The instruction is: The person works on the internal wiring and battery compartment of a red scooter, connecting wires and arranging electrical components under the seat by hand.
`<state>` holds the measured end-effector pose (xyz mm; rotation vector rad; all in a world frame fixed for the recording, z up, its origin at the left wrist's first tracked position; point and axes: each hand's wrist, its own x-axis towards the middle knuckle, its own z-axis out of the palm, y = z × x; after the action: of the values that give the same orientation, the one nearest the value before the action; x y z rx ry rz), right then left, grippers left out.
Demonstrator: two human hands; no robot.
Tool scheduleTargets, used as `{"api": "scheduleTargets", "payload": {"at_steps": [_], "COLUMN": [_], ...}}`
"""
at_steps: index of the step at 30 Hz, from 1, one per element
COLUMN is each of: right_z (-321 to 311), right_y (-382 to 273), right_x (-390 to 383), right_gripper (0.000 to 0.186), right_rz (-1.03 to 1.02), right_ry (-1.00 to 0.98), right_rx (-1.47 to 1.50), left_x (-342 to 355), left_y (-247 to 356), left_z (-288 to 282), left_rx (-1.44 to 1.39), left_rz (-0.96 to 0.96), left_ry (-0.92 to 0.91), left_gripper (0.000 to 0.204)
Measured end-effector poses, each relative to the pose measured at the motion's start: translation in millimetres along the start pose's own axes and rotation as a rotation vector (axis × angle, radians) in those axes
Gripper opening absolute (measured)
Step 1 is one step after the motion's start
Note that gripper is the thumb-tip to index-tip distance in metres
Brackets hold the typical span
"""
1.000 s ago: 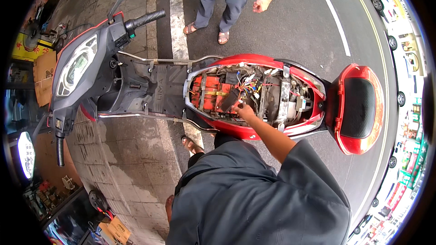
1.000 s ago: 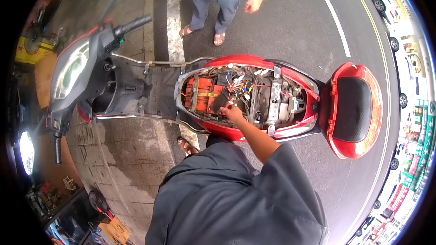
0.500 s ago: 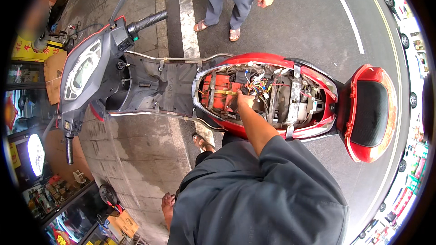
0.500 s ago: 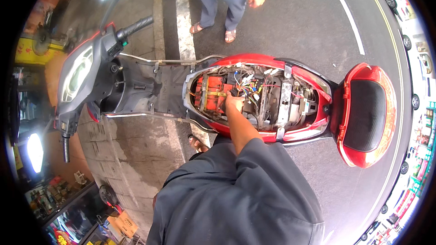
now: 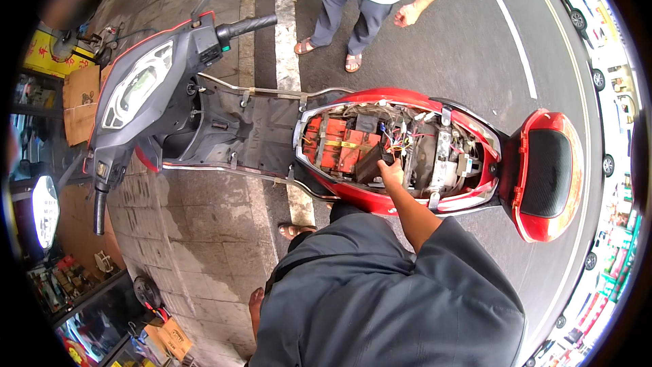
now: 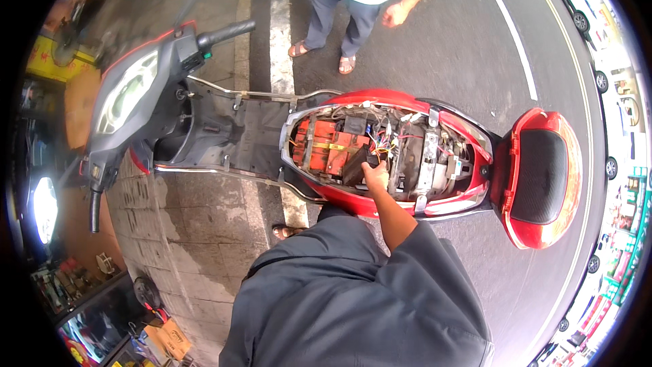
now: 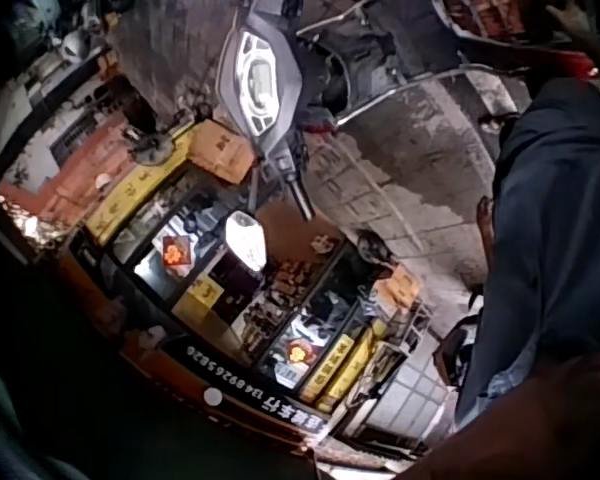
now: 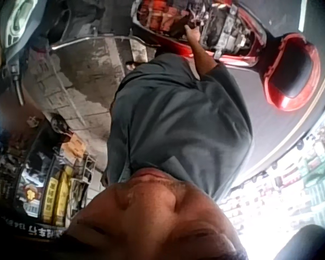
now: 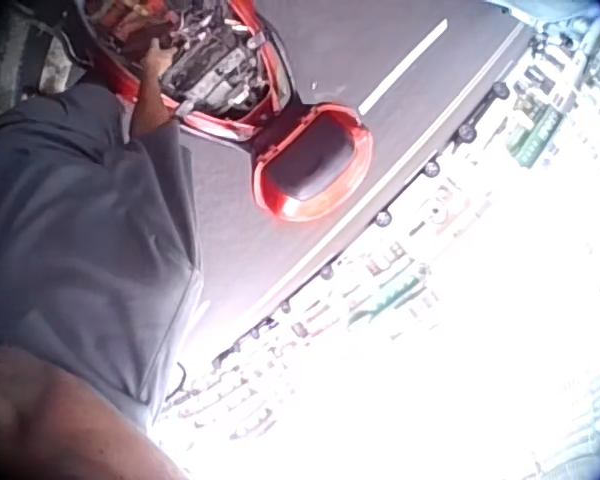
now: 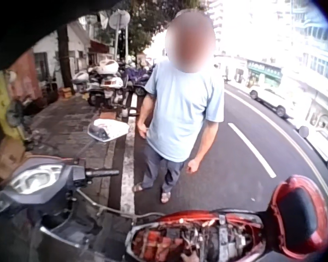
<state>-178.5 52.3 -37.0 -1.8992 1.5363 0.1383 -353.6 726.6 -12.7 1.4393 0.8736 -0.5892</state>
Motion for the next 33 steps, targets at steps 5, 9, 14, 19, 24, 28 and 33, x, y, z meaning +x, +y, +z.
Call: {"api": "scheduleTargets", "payload": {"at_steps": [5,9,14,19,24,28,33], "right_z": [11.6,27.1,45.4,51.2,57.6,66.6,60.3], "right_y": [-9.6,-30.5,-41.6,-44.7,-40.7,-5.4,0.3], "right_x": [1.9,-4.5,3.7,10.4,6.6,8.4,5.2], "right_gripper": [0.074,0.073,0.082,0.077,0.063,0.039,0.03], "right_rz": [0.031,0.137,0.226,0.281,0.28,-0.081,-0.214], "right_ry": [-0.001,0.04,0.038,0.011,-0.029,-0.004,-0.133], "right_rx": [-0.029,-0.043,-0.061,-0.068,0.034,-0.002,0.282], "left_x": [-4.1,-25.0,-38.8,-37.9,-31.8,-17.4,-11.9], "left_y": [-5.5,19.6,26.8,11.1,6.6,10.4,14.9], "left_z": [-33.6,-42.4,-59.6,-50.0,-36.2,-19.2,-8.9], "left_rx": [0.01,-0.035,-0.006,0.021,0.034,0.038,0.047], "left_rz": [0.015,0.03,0.007,-0.06,-0.073,-0.072,-0.066], "left_ry": [0.075,0.089,0.098,0.097,0.085,0.047,0.038], "left_gripper": [0.045,0.046,0.046,0.046,0.047,0.047,0.047]}}
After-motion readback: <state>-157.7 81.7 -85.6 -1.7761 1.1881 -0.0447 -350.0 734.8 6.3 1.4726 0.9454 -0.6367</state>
